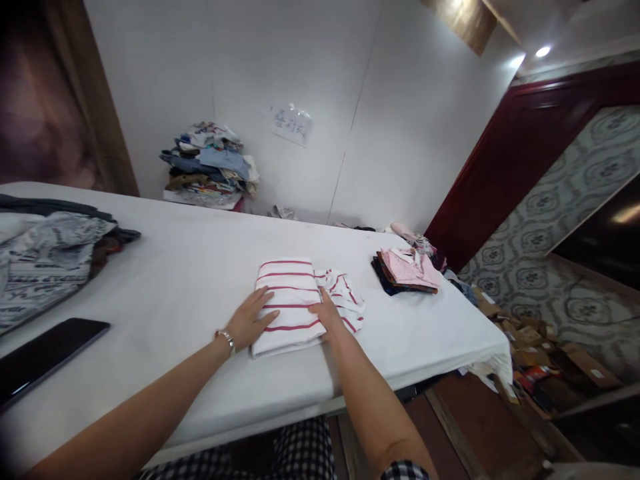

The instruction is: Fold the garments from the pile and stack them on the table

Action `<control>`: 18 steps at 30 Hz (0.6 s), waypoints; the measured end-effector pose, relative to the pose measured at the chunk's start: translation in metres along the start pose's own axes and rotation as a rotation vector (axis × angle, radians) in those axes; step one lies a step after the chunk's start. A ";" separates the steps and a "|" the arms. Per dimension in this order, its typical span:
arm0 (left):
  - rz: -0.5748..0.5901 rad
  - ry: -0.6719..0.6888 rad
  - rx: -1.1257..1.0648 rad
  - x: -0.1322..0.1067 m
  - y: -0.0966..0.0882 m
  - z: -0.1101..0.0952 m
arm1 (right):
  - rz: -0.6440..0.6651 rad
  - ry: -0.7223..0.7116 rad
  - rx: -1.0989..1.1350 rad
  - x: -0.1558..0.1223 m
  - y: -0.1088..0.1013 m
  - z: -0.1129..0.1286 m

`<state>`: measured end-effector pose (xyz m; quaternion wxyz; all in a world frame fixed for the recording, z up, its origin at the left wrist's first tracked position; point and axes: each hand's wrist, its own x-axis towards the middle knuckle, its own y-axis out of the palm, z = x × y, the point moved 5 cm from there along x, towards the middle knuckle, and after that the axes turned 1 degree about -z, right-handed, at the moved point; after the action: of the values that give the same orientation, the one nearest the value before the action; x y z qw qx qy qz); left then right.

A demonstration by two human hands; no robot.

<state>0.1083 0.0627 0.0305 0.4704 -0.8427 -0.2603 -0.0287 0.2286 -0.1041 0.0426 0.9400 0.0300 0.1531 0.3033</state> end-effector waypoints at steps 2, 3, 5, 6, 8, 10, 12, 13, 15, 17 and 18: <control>0.014 -0.014 0.010 0.000 0.001 0.003 | -0.024 0.064 -0.044 -0.002 -0.003 -0.004; 0.016 -0.017 0.013 0.000 0.002 0.004 | -0.030 0.067 -0.054 -0.004 -0.005 -0.004; 0.020 -0.016 0.018 0.000 0.001 0.005 | -0.025 0.022 -0.066 -0.009 -0.008 -0.003; 0.021 -0.014 0.022 0.000 0.001 0.005 | -0.023 -0.012 -0.076 -0.013 -0.010 -0.001; 0.026 -0.001 0.038 -0.001 -0.001 0.002 | -0.034 -0.081 -0.108 -0.020 -0.015 0.000; 0.032 0.022 0.074 -0.002 -0.003 -0.002 | -0.052 -0.124 -0.168 -0.026 -0.022 -0.003; 0.077 0.056 0.117 -0.004 -0.002 -0.008 | -0.060 -0.168 -0.271 -0.033 -0.027 -0.008; 0.119 0.072 0.136 -0.005 0.000 -0.010 | -0.070 -0.215 -0.351 -0.037 -0.028 -0.010; 0.199 0.091 0.172 -0.008 0.005 -0.013 | -0.088 -0.376 -0.554 -0.048 -0.024 -0.008; 0.234 0.085 0.196 -0.008 0.008 -0.014 | -0.078 -0.587 -0.749 -0.064 -0.011 0.002; 0.238 0.072 0.198 -0.007 0.008 -0.013 | -0.064 -0.681 -0.817 -0.072 -0.002 0.008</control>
<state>0.1089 0.0463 0.0294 0.5604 -0.8154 -0.1431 0.0227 0.1773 -0.1472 0.0696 0.8804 -0.2462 -0.2905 0.2825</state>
